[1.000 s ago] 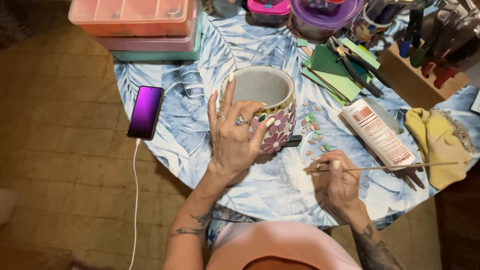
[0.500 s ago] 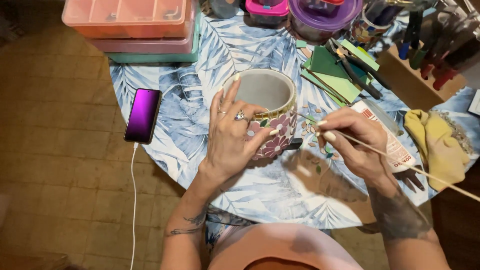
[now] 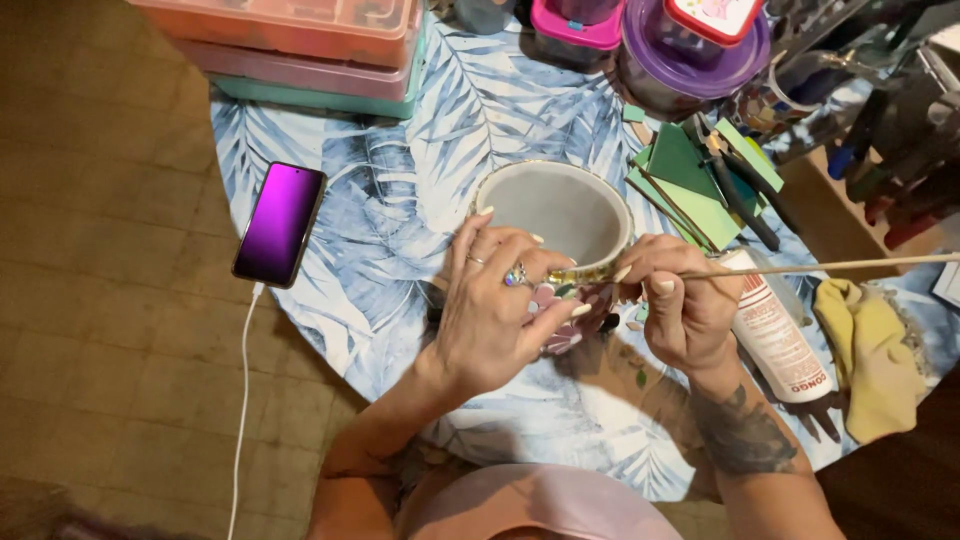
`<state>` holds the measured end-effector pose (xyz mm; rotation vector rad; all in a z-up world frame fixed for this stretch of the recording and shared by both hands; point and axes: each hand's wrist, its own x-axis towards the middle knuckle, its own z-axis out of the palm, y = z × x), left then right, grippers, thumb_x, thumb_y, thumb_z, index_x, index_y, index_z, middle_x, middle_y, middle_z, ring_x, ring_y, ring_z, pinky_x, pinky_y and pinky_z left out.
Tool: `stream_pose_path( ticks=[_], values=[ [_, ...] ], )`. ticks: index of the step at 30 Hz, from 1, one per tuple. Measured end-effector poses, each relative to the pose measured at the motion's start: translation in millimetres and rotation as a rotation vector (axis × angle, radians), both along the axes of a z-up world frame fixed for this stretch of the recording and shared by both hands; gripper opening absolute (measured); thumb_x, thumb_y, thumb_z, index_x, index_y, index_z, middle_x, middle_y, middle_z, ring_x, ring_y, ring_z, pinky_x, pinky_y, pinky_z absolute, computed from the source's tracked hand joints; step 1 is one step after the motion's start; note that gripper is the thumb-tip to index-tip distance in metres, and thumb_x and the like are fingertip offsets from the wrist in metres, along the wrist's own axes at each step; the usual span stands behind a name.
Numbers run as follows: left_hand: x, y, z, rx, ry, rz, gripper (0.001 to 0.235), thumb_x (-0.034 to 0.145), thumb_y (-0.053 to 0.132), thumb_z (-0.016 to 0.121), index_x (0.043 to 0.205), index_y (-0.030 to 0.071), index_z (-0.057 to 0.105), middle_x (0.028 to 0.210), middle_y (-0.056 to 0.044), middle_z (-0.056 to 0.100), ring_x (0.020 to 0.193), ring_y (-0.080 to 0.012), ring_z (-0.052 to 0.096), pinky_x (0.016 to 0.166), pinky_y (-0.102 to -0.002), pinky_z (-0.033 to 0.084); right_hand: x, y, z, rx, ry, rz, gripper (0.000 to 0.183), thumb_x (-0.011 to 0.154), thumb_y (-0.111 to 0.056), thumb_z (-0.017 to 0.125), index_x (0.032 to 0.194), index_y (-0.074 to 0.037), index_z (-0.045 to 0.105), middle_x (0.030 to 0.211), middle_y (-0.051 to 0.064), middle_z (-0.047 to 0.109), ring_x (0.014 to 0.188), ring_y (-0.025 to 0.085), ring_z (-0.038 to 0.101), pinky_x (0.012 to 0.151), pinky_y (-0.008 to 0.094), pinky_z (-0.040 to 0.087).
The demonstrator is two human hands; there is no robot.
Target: Decorating a ceramic vase by adhering small mosaic tiles with glue
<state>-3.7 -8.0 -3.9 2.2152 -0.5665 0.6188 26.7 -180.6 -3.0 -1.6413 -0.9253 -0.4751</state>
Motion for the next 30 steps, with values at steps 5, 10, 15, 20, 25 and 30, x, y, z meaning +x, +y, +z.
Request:
stream_pose_path(
  ticks=[5, 10, 15, 20, 25, 30],
  values=[
    [1.1, 1.3, 1.9, -0.059, 0.001, -0.026, 0.019, 0.072, 0.019, 0.065, 0.086, 0.008, 0.058, 0.079, -0.003, 0.049, 0.084, -0.0224, 0.049, 0.096, -0.044, 0.023, 0.9, 2.7, 1.9, -0.082, 0.052, -0.019, 0.029, 0.090, -0.012, 0.031, 0.074, 0.008, 0.045, 0.065, 0.015, 0.047, 0.061, 0.028, 0.053, 0.060, 0.038, 0.049],
    [2.2, 1.0, 5.2, -0.093, 0.046, -0.018, 0.016, 0.072, 0.019, 0.063, 0.084, 0.008, 0.058, 0.077, -0.003, 0.049, 0.081, -0.0213, 0.049, 0.096, -0.042, 0.022, -0.9, 6.4, 3.6, -0.062, 0.200, -0.048, 0.031, 0.092, -0.019, 0.030, 0.075, 0.004, 0.042, 0.064, 0.016, 0.045, 0.051, 0.024, 0.048, 0.044, 0.028, 0.042],
    [3.1, 0.2, 4.9, -0.104, 0.055, -0.012, 0.015, 0.075, 0.020, 0.059, 0.083, 0.008, 0.058, 0.075, -0.003, 0.049, 0.080, -0.0218, 0.049, 0.096, -0.042, 0.023, 0.7, 3.9, -0.7, -0.057, 0.197, -0.086, 0.032, 0.092, -0.018, 0.031, 0.074, 0.005, 0.043, 0.064, 0.014, 0.043, 0.056, 0.026, 0.050, 0.054, 0.035, 0.045],
    [3.0, -0.4, 5.6, -0.107, 0.070, -0.006, 0.014, 0.073, 0.019, 0.059, 0.083, 0.009, 0.057, 0.076, -0.003, 0.049, 0.079, -0.0214, 0.049, 0.096, -0.042, 0.023, -0.6, 3.9, -0.1, -0.067, 0.218, -0.102, 0.034, 0.092, -0.022, 0.031, 0.072, 0.003, 0.042, 0.061, 0.012, 0.042, 0.056, 0.025, 0.050, 0.049, 0.032, 0.042],
    [2.6, -0.2, 4.9, -0.107, 0.067, -0.012, 0.016, 0.072, 0.020, 0.062, 0.083, 0.009, 0.058, 0.076, -0.002, 0.050, 0.080, -0.0214, 0.049, 0.096, -0.042, 0.023, -0.5, 6.2, 1.4, -0.039, 0.218, -0.080, 0.033, 0.092, -0.021, 0.031, 0.072, 0.003, 0.042, 0.060, 0.013, 0.041, 0.052, 0.023, 0.047, 0.048, 0.031, 0.042],
    [2.5, -0.1, 1.0, -0.107, 0.061, -0.023, 0.020, 0.069, 0.018, 0.066, 0.086, 0.009, 0.058, 0.075, -0.001, 0.050, 0.082, -0.0212, 0.049, 0.096, -0.043, 0.023, 5.0, -2.5, -10.6, -0.074, -0.048, 0.012, 0.022, 0.091, -0.009, 0.032, 0.077, 0.003, 0.045, 0.064, 0.010, 0.048, 0.049, 0.016, 0.048, 0.042, 0.025, 0.044]
  ],
)
